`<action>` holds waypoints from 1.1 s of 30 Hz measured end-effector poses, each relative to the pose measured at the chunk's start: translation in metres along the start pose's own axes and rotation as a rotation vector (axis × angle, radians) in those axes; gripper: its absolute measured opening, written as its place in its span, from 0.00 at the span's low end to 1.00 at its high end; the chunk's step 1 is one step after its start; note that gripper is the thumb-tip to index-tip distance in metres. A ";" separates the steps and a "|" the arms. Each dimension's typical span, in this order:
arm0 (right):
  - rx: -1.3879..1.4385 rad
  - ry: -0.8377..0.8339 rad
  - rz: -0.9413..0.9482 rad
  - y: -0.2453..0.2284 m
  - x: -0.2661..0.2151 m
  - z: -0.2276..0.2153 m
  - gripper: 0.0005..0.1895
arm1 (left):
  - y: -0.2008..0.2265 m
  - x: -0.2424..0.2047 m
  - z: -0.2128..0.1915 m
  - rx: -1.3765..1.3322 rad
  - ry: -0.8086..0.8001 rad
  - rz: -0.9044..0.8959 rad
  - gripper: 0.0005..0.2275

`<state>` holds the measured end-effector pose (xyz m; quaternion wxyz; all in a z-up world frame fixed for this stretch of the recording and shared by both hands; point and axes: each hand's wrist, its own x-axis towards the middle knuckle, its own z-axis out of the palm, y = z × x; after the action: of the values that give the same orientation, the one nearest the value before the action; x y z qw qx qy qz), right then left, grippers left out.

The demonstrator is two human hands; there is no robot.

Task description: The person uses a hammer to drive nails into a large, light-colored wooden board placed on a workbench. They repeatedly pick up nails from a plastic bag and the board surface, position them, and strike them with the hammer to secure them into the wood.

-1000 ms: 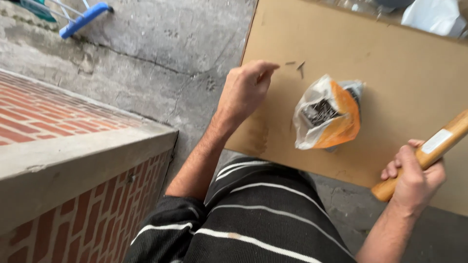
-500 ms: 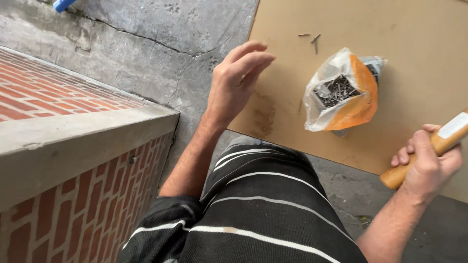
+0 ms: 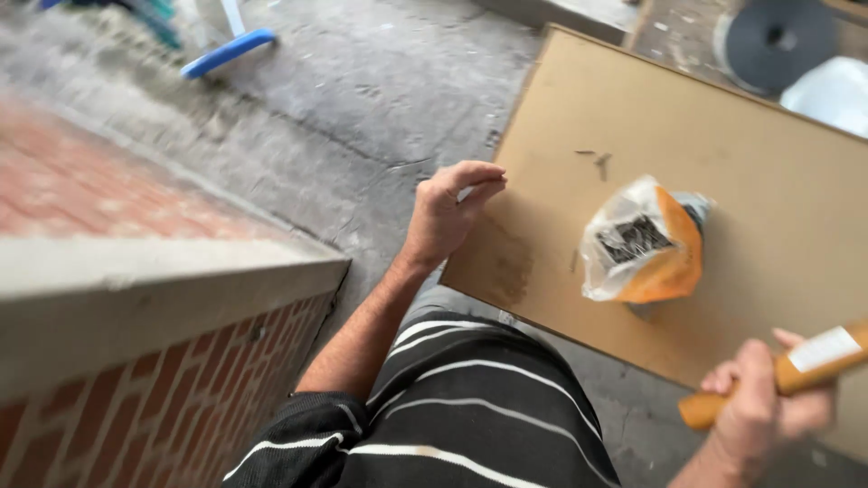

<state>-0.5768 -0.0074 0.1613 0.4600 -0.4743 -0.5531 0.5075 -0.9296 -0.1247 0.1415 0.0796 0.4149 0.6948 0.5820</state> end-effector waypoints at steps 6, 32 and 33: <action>0.081 0.163 0.041 -0.023 -0.042 0.048 0.09 | 0.006 0.045 0.021 0.059 -0.328 0.256 0.05; -0.012 0.554 0.032 -0.036 -0.150 0.125 0.12 | 0.013 0.123 0.065 0.351 -0.714 0.937 0.08; -0.016 0.547 -0.004 -0.036 -0.151 0.127 0.12 | 0.018 0.122 0.055 0.264 -0.674 0.852 0.09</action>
<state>-0.6852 -0.1743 0.1855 0.5894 -0.5962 -0.4134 0.3553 -0.9669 -0.0025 0.1860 0.0025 0.8287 0.4688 0.3058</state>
